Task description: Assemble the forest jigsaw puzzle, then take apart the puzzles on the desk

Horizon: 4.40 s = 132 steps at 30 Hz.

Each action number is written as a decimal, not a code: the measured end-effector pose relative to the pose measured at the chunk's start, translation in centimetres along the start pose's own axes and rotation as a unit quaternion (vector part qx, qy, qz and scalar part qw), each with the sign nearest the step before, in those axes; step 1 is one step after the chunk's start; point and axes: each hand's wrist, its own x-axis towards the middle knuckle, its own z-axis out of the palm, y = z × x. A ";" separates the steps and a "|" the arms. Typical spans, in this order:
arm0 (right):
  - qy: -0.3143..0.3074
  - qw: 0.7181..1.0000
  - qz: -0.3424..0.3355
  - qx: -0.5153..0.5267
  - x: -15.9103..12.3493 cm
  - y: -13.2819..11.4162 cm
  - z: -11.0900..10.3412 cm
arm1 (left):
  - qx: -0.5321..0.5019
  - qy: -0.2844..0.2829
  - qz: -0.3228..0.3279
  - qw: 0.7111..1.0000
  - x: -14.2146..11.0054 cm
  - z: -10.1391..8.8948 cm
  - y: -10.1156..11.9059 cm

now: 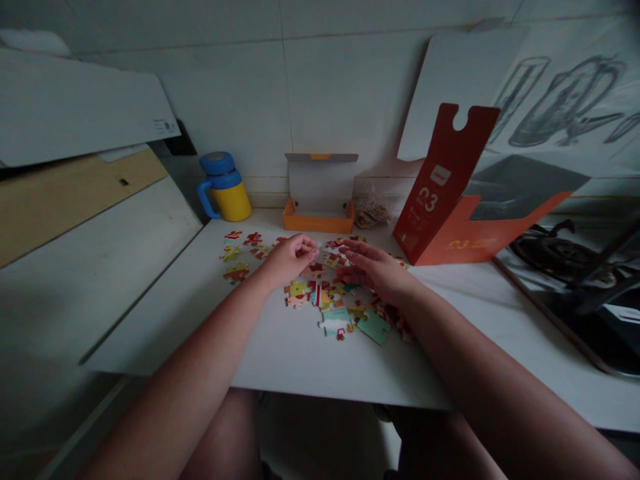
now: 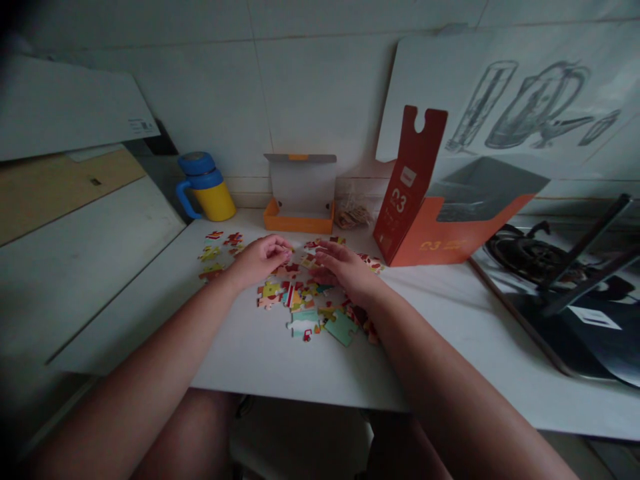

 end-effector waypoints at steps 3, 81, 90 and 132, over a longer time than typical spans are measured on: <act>0.056 0.998 0.003 -0.004 0.4 -0.4 -1.0 | 0.040 -0.004 0.021 0.999 -0.1 -0.2 0.0; 0.138 0.665 0.051 -0.732 -1.1 -1.9 -5.4 | 0.292 -0.098 0.115 0.945 -0.6 -0.7 0.5; 0.141 0.676 0.011 -0.723 -1.3 -2.2 -5.1 | 0.299 -0.105 0.120 0.941 -0.6 -0.8 0.4; -0.011 0.741 -0.038 -0.671 -2.3 -3.4 -3.5 | 0.290 -0.246 0.158 0.911 -1.4 -1.5 1.2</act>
